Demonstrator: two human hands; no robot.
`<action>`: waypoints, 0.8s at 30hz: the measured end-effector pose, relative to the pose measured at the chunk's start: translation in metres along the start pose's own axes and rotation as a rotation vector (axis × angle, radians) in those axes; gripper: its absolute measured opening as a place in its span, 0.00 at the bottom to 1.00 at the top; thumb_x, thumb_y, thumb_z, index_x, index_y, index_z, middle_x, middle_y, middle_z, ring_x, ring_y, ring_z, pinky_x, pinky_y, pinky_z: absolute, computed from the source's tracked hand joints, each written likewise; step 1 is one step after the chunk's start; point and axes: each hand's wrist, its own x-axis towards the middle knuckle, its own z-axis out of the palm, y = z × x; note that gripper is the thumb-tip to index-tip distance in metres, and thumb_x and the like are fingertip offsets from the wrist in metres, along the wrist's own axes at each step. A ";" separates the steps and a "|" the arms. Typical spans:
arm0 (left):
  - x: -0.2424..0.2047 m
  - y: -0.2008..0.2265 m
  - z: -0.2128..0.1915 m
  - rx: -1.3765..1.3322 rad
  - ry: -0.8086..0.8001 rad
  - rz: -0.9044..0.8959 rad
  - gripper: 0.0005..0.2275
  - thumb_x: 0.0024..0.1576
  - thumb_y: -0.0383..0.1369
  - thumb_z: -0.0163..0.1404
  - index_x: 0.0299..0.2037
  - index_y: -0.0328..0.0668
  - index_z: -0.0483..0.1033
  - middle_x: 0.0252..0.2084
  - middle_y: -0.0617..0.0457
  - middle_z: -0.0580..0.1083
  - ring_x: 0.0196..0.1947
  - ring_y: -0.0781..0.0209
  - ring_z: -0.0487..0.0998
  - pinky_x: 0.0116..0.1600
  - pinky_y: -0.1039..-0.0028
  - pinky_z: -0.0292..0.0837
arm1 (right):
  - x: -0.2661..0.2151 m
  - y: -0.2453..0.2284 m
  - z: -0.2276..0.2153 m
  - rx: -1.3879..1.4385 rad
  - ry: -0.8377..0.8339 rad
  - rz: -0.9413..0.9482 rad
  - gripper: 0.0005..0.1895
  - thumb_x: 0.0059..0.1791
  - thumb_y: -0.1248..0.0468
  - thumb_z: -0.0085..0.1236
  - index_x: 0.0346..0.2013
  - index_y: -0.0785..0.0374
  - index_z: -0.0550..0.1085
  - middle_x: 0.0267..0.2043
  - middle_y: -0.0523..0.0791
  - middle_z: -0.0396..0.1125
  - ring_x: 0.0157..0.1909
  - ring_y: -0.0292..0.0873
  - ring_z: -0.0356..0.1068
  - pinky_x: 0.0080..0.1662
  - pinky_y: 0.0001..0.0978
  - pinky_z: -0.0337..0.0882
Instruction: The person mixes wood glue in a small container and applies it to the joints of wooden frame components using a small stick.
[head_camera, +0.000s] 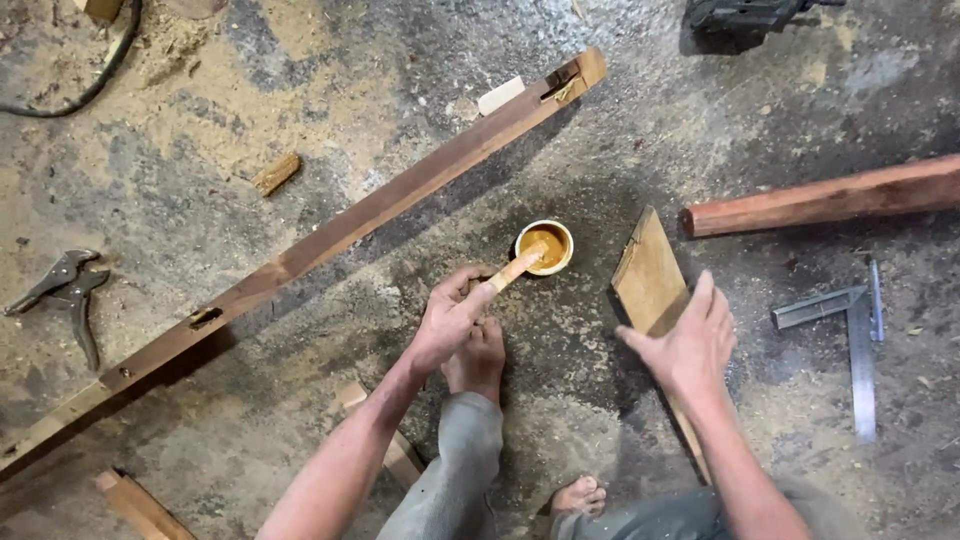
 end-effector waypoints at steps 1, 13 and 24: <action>0.000 -0.006 0.000 -0.076 -0.010 -0.002 0.12 0.56 0.26 0.57 0.50 0.35 0.78 0.32 0.50 0.74 0.25 0.70 0.72 0.27 0.83 0.74 | 0.007 0.000 0.002 0.016 -0.039 0.074 0.72 0.27 0.53 0.81 0.77 0.65 0.48 0.71 0.63 0.50 0.73 0.70 0.49 0.69 0.67 0.50; -0.006 -0.007 0.013 -0.086 -0.096 -0.128 0.09 0.63 0.32 0.49 0.42 0.40 0.82 0.16 0.45 0.74 0.14 0.64 0.74 0.20 0.78 0.69 | 0.023 0.032 0.037 -0.003 0.062 0.083 0.56 0.24 0.49 0.79 0.60 0.68 0.65 0.60 0.54 0.55 0.67 0.66 0.55 0.52 0.72 0.71; -0.016 -0.010 0.110 -0.207 -0.213 0.041 0.16 0.67 0.30 0.44 0.64 0.41 0.73 0.23 0.48 0.74 0.17 0.68 0.72 0.24 0.77 0.74 | 0.017 0.040 0.032 0.107 0.117 -0.097 0.52 0.22 0.54 0.79 0.53 0.72 0.65 0.49 0.58 0.58 0.60 0.70 0.60 0.64 0.65 0.59</action>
